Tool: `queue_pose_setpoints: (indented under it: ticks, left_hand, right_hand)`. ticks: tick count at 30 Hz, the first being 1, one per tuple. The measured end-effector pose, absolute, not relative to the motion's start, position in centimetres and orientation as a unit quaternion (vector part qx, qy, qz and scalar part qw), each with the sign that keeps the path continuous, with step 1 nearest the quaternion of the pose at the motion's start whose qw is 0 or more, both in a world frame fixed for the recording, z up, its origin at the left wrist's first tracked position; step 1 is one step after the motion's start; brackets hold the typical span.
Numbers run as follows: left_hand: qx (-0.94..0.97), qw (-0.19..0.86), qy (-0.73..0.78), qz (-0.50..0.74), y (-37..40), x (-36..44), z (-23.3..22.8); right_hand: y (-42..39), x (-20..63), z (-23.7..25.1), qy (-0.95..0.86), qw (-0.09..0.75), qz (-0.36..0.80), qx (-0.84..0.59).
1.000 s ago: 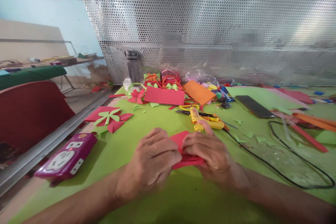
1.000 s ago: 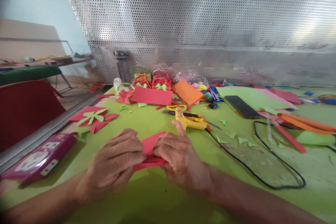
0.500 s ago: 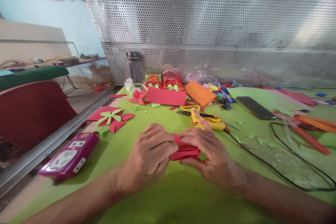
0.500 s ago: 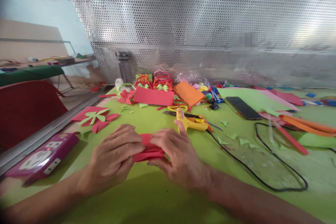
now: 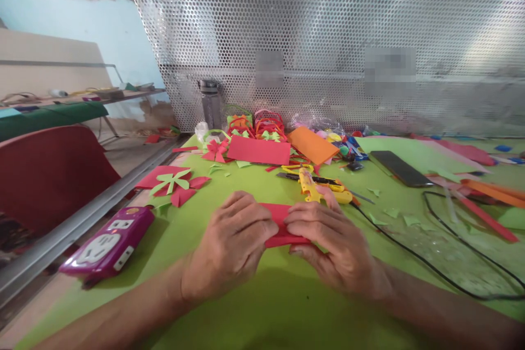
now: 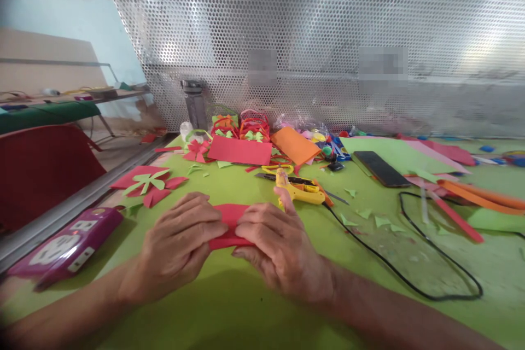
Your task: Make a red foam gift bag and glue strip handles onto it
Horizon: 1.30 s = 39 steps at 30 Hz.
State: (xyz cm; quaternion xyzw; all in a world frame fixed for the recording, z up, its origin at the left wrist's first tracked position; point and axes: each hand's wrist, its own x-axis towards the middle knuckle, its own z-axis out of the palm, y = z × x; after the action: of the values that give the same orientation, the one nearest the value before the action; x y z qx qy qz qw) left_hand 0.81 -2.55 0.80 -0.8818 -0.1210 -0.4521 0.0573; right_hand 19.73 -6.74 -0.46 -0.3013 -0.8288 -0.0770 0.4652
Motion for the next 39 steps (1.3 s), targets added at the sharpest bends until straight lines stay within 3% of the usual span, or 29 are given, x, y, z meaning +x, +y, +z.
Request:
queue_pose_setpoints:
  ticks: [16,39]
  left_hand:
    - [-0.909,0.1,-0.127,-0.385,-2.8,1.0,0.7]
    - [-0.894,0.062,-0.134,-0.424,-2.8,1.2,0.9]
  right_hand:
    - [-7.0,19.6,-0.4,-0.834,0.434,-0.109,-0.322]
    - [-6.6,20.1,-1.2,-0.848,0.412,-0.093,-0.32]
